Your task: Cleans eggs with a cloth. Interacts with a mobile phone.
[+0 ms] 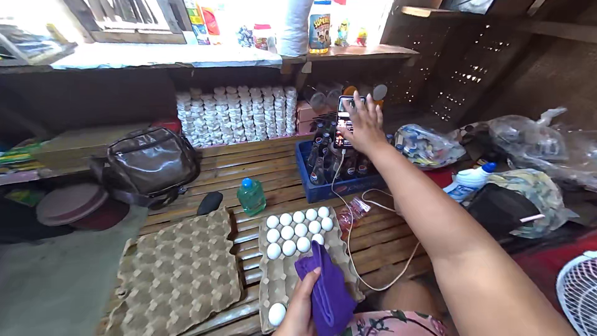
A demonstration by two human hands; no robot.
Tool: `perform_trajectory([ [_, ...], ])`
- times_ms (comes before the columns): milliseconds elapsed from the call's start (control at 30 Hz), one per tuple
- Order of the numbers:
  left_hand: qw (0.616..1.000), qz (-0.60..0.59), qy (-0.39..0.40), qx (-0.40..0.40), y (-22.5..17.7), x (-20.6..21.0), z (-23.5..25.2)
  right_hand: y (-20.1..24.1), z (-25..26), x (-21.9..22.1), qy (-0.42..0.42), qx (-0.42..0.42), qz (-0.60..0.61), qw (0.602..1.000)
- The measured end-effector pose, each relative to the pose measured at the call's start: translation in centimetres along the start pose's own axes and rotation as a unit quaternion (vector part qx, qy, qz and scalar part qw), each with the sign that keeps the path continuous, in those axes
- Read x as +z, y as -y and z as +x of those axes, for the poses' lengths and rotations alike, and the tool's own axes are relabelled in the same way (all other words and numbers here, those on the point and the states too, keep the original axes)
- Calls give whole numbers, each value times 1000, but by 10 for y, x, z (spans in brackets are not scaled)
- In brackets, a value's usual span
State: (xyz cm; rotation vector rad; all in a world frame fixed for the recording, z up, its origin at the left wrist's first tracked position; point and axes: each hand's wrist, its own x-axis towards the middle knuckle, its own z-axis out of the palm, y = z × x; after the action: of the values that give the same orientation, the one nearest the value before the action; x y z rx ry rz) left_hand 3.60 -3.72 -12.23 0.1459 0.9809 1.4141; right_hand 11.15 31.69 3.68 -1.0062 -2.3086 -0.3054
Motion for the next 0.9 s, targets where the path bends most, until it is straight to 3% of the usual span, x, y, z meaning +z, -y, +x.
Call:
perform_trajectory([
  [100,1000,-5,2,-3,-2,1,-2,-13,16,-5,-19,-1,16,1000],
  [267,1000,-8,13,-10,-2,0,-4,-22,19,-6,-28,-74,-18,997],
  [500,1000,-9,4,-19,-1,-2,-2,-25,-6,11,19,-123,-48,991],
  [733,1000,-3,9,-25,3,-5,-1,-28,-49,17,48,-238,57,968],
  [900,1000,-1,10,-27,4,-3,0,-29,-59,19,23,-246,92,965],
])
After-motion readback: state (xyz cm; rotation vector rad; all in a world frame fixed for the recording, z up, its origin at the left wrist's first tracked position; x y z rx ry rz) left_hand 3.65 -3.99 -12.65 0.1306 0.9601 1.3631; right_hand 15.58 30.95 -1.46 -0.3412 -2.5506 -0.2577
